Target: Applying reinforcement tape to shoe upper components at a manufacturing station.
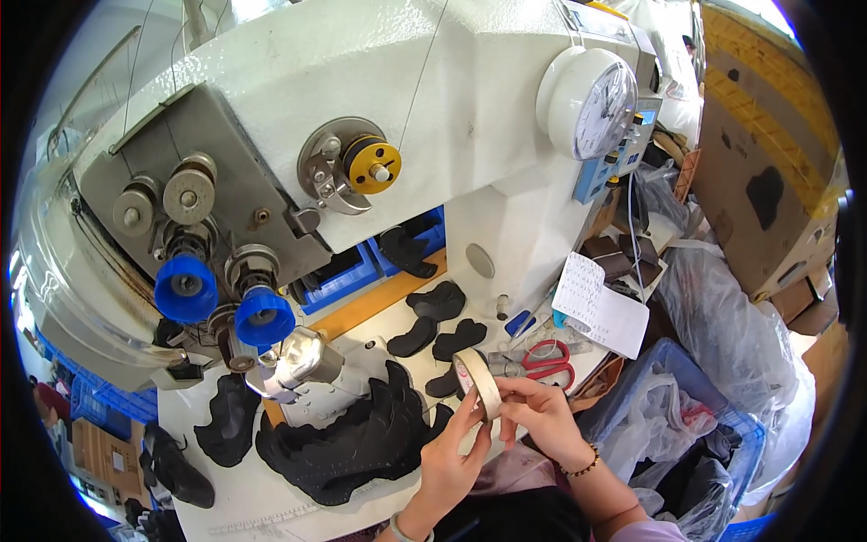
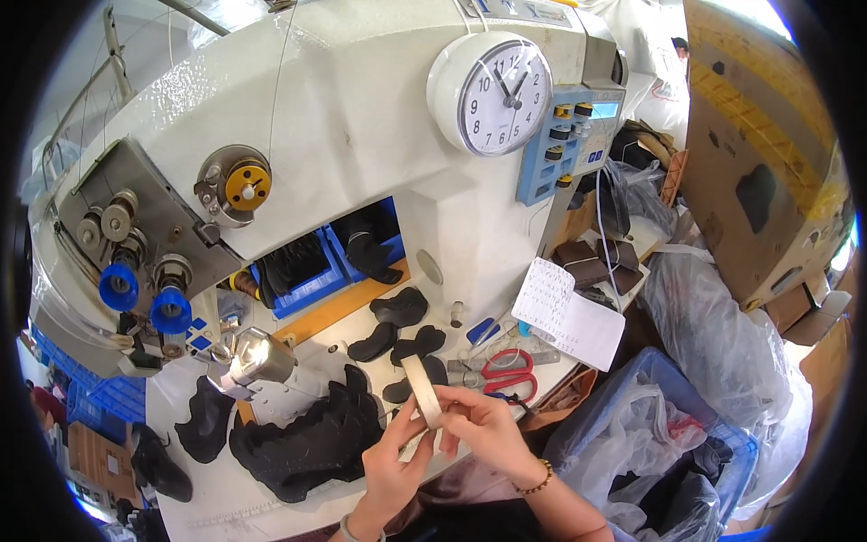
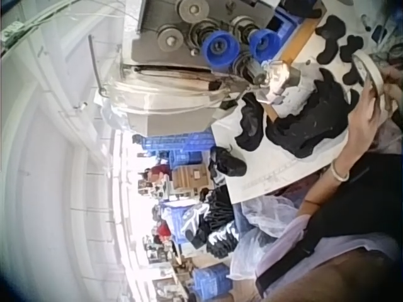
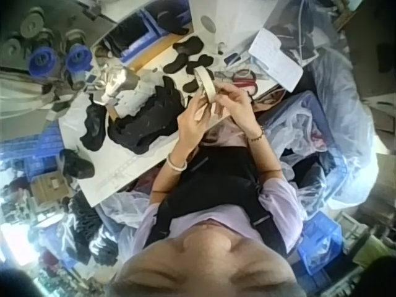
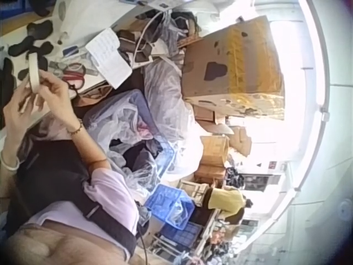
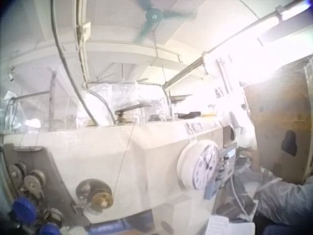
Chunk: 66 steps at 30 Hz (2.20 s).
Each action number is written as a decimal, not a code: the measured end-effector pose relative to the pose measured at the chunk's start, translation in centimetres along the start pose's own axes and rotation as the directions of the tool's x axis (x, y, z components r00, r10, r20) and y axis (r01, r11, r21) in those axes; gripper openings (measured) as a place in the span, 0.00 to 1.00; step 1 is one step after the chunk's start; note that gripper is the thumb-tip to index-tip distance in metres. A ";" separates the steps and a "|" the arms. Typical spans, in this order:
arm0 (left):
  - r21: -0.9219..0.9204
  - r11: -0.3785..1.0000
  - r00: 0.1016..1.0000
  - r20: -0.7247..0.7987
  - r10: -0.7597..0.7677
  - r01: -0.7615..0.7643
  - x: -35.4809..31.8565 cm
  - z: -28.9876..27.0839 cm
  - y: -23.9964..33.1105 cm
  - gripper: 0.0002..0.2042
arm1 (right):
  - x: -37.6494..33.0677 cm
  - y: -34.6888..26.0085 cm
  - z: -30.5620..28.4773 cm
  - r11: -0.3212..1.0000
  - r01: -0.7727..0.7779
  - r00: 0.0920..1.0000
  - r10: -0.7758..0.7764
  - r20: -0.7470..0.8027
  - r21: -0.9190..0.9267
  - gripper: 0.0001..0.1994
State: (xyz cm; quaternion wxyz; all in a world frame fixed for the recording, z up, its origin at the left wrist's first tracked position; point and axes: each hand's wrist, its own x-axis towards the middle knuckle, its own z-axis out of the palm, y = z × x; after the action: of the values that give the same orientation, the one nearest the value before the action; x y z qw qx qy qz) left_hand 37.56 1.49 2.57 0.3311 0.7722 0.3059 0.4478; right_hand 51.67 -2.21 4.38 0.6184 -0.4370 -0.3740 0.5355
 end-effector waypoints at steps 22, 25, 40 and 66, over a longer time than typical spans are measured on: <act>-0.778 0.482 0.875 0.172 -0.453 0.403 1.2 -1.6 0.2 0.12 | -1.2 0.4 -1.3 0.601 0.460 0.879 -0.410 0.241 -0.654 0.09; -0.763 0.512 0.883 0.160 -0.442 0.394 1.2 -1.6 0.2 0.11 | -1.2 0.4 -1.5 0.534 0.493 0.857 -0.433 0.278 -0.687 0.08; -0.728 0.540 0.881 0.187 -0.435 0.422 0.9 -1.7 -0.1 0.07 | -1.8 0.2 -1.4 0.551 0.441 0.883 -0.408 0.233 -0.709 0.11; -0.489 0.731 0.877 0.206 -0.434 0.476 1.0 -1.5 0.1 0.06 | -2.4 0.8 -1.9 0.241 0.494 0.812 -0.470 0.345 -0.835 0.13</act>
State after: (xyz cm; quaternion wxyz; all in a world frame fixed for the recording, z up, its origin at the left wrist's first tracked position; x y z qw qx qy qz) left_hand 36.61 2.54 3.70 0.6402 0.5697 0.3383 0.3888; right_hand 52.80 -4.78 3.05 0.4133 -0.5544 -0.7214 0.0373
